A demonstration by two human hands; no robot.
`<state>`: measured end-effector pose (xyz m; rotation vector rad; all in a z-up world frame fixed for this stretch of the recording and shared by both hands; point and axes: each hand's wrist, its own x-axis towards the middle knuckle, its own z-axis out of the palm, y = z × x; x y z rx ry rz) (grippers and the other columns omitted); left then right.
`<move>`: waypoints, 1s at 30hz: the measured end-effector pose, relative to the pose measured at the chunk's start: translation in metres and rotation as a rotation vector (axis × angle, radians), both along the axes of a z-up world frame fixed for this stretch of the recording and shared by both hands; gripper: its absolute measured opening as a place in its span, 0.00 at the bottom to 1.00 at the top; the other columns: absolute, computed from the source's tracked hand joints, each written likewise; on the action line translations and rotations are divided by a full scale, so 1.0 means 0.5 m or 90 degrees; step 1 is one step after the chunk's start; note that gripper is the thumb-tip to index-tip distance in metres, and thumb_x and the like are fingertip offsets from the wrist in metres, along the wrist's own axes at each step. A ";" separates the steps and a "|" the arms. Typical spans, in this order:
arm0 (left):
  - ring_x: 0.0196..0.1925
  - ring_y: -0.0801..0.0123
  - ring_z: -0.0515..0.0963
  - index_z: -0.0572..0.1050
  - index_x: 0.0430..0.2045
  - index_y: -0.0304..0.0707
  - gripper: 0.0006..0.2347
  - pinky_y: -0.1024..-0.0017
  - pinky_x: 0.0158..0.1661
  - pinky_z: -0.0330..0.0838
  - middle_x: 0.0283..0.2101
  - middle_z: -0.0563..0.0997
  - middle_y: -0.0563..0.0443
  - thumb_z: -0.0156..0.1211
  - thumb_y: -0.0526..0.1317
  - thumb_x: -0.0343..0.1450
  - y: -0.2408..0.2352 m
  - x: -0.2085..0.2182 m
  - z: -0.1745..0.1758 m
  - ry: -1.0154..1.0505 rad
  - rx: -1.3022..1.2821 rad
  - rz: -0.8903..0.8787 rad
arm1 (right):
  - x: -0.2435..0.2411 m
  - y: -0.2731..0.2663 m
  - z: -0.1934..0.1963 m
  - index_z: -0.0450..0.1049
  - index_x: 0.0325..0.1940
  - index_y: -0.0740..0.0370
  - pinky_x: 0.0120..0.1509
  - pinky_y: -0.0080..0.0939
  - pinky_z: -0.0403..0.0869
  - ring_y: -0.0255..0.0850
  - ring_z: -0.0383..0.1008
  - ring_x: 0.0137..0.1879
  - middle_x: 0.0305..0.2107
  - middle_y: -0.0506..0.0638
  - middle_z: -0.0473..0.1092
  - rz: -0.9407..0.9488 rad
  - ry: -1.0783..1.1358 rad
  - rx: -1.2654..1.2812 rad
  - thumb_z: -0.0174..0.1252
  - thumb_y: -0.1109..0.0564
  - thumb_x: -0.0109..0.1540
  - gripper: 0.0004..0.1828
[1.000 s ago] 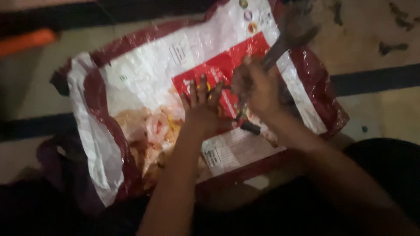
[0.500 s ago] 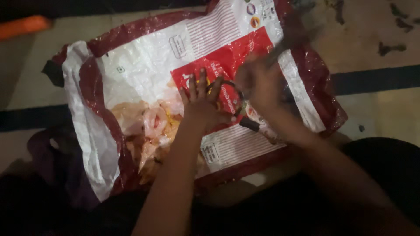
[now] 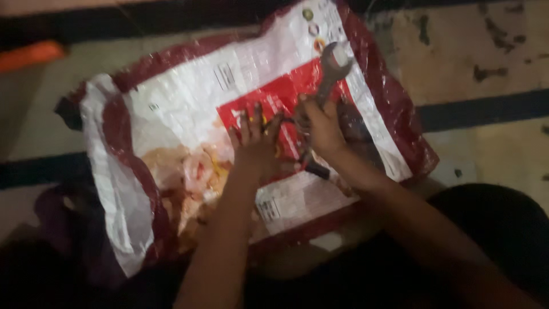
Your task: The person is sitting on the floor and repeatedly striking a small circular object with a wrench to crush it. The object is placed on a large plastic bag, and the person uses both hands to hold and strike the object.
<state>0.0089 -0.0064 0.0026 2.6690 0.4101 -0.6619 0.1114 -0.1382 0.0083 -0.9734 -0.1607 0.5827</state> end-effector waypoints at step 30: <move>0.79 0.39 0.26 0.39 0.75 0.66 0.58 0.29 0.68 0.29 0.79 0.28 0.41 0.72 0.68 0.52 -0.007 -0.012 -0.011 -0.051 0.002 0.012 | 0.100 -0.080 -0.083 0.56 0.26 0.55 0.22 0.38 0.51 0.33 0.49 0.18 0.15 0.43 0.52 -0.161 -0.092 0.010 0.55 0.49 0.70 0.22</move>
